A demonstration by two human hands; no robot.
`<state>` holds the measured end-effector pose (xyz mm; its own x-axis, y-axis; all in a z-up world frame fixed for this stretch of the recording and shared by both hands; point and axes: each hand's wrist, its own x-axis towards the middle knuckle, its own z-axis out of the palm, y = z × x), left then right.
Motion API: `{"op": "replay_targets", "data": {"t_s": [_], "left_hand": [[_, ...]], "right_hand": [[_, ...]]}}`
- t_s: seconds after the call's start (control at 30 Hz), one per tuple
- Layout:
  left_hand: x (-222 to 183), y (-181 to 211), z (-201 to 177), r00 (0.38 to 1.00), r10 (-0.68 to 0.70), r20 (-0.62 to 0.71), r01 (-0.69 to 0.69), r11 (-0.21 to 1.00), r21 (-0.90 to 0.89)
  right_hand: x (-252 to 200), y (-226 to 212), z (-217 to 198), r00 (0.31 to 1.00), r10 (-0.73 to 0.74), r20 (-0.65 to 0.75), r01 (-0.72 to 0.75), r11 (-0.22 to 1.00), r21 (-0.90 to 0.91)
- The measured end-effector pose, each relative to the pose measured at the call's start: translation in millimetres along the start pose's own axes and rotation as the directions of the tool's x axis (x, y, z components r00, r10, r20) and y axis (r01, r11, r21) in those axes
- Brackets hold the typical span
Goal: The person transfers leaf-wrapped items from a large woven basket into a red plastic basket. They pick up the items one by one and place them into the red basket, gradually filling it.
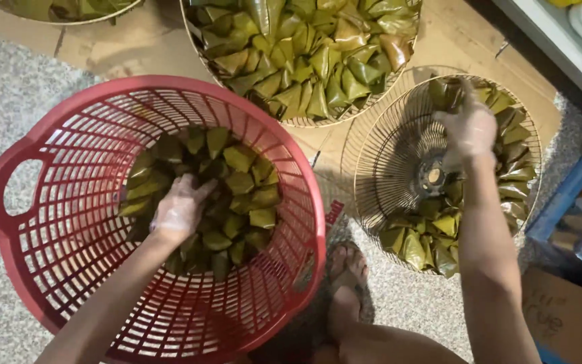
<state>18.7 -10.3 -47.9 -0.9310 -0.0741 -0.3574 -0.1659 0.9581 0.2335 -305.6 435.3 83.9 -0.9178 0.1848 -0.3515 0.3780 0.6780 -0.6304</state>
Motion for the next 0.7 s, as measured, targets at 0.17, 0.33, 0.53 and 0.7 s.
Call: {"op": "replay_targets", "data": {"t_s": [0.17, 0.33, 0.53, 0.7], "left_hand": [[5.6, 30.8, -53.8, 0.846, -0.376, 0.378, 0.51, 0.363, -0.78], [-15.5, 26.3, -50.7, 0.921, -0.28, 0.272, 0.386, 0.762, -0.52], [-50.2, 78.6, -117.9, 0.983, -0.15, -0.107, 0.054, 0.789, -0.612], [-35.4, 158.8, -148.3, 0.933, 0.105, -0.343, -0.328, -0.14, -0.934]], "right_hand": [[97.5, 75.5, 41.6, 0.982, -0.154, -0.108, 0.053, 0.777, -0.627], [69.0, 70.3, 41.5, 0.97, -0.108, -0.219, 0.112, 0.994, 0.008], [-55.4, 36.9, 17.1, 0.991, -0.133, 0.002, 0.109, 0.823, 0.557], [-189.0, -42.9, 35.9, 0.673, -0.738, -0.056, 0.726, 0.644, 0.244]]}}
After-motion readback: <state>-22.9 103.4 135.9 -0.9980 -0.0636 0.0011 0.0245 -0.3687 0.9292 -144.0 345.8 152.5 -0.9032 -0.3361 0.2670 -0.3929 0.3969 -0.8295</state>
